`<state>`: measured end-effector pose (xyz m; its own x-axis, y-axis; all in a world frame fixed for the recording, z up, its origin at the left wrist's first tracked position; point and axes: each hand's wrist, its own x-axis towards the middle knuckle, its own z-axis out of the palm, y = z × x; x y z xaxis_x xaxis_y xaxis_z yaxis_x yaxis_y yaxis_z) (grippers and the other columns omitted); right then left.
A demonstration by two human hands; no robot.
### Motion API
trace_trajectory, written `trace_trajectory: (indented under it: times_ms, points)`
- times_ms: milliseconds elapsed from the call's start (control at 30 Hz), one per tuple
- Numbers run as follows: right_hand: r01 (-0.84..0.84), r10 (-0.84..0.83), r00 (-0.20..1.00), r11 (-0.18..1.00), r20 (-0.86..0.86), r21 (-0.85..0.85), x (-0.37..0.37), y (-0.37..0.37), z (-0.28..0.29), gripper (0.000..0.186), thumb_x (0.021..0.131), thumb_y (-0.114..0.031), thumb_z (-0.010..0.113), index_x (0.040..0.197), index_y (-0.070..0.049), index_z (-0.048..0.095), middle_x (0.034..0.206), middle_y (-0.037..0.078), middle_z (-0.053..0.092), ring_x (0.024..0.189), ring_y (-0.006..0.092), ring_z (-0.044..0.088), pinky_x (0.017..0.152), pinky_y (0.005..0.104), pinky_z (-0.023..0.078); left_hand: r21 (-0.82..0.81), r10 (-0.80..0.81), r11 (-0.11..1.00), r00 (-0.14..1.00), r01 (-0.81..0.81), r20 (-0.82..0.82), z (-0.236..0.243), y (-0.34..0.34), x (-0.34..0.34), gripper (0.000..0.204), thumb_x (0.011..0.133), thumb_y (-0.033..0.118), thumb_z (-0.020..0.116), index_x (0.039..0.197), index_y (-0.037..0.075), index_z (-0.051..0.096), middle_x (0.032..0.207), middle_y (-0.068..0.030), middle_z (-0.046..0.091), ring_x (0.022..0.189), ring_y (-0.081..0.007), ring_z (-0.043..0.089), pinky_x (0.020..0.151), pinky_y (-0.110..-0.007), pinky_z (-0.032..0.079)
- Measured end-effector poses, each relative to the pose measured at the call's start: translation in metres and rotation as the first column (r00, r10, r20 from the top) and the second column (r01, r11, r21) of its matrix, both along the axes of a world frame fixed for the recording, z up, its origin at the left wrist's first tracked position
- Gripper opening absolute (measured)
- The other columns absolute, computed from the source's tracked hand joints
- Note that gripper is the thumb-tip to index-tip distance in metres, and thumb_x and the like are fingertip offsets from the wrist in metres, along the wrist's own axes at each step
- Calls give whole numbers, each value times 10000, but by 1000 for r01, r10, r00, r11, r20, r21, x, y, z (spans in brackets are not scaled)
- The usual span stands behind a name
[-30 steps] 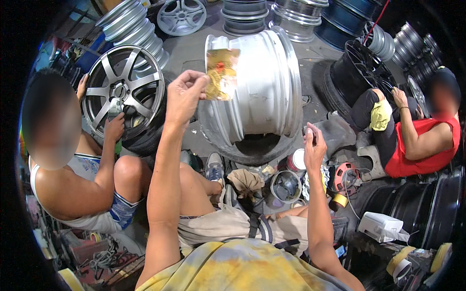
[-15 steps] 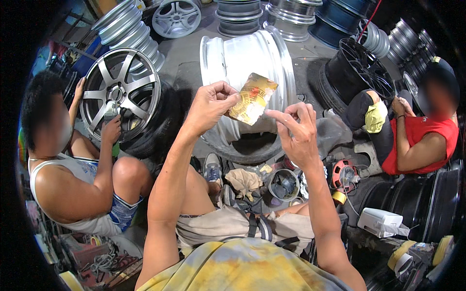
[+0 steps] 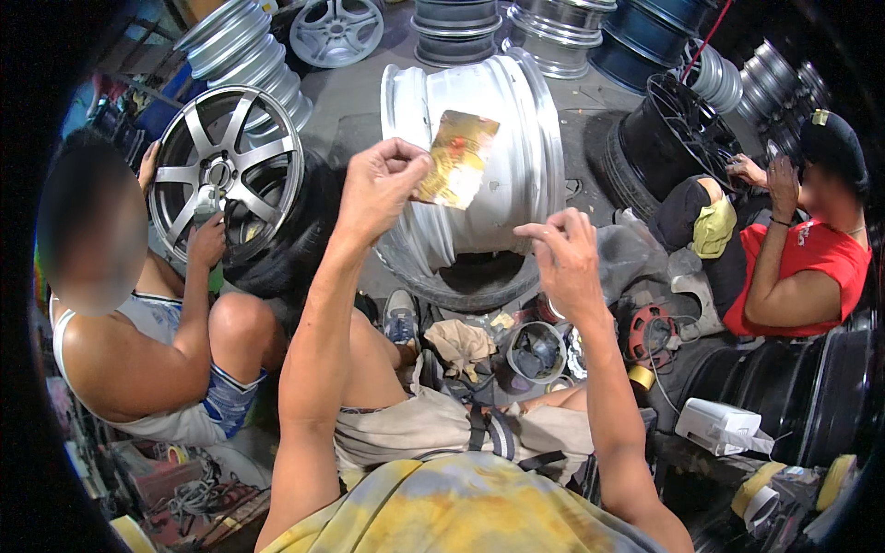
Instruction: The person sits on the floor and applies a substance from a small packet onto a silver car wheel using a small tool. They repeatedly dip the tool into a container and spread the substance on the wheel's surface. Another person in the background uses a power tool on a different wheel.
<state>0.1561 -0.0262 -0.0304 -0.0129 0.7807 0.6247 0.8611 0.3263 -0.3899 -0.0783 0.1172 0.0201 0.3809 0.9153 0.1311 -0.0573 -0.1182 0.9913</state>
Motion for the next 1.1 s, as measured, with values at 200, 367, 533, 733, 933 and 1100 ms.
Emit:
trace_trajectory:
  times_ms: [200, 367, 533, 733, 933, 1100]
  points:
    - [178, -175, 972, 984, 155, -1, 25, 5, -22, 410, 828, -53, 639, 1203, -201, 717, 895, 57, 484, 875, 251, 488, 765, 393, 376, 64, 118, 991, 993, -118, -6, -4, 11, -13, 132, 930, 119, 691, 945, -10, 665, 753, -13, 674, 622, -22, 549, 566, -183, 433]
    - [189, -195, 949, 981, 247, 49, 26, 22, -20, 518, 818, -61, 640, 1307, -231, 658, 915, 45, 468, 889, 240, 478, 777, 394, 357, 50, 141, 989, 990, -140, -25, 0, 8, -12, 137, 931, 124, 692, 938, -11, 669, 753, -17, 674, 626, -25, 547, 565, -181, 427]
    - [207, -221, 931, 975, 291, 80, 27, 27, -30, 547, 823, -63, 646, 1339, -245, 634, 904, 35, 462, 872, 230, 471, 769, 387, 351, 73, 148, 987, 988, -145, -46, -3, 10, -16, 139, 932, 124, 688, 945, -13, 670, 755, -16, 674, 625, -24, 540, 560, -180, 418]
    - [229, -236, 919, 972, 314, 61, 26, 17, -37, 556, 820, -58, 656, 1345, -238, 631, 886, 28, 456, 850, 223, 466, 759, 382, 347, 63, 130, 990, 991, -128, -34, -2, 11, -17, 144, 935, 132, 691, 947, -11, 670, 749, -11, 670, 623, -23, 539, 561, -176, 417]
    - [211, -239, 911, 970, 337, 118, 28, 21, -24, 504, 824, -56, 647, 1300, -220, 655, 897, 27, 460, 857, 219, 469, 767, 382, 348, 57, 130, 990, 991, -128, -33, -2, 11, -17, 145, 932, 135, 694, 938, -8, 671, 734, -5, 661, 618, -23, 537, 563, -179, 420]
    - [168, -201, 906, 979, 372, 120, 27, 29, -19, 493, 822, -72, 649, 1288, -233, 664, 899, 24, 459, 864, 215, 470, 769, 378, 348, 65, 131, 990, 991, -128, -40, -3, 13, -17, 143, 930, 130, 689, 927, -12, 671, 729, -6, 658, 616, -26, 536, 566, -186, 424]
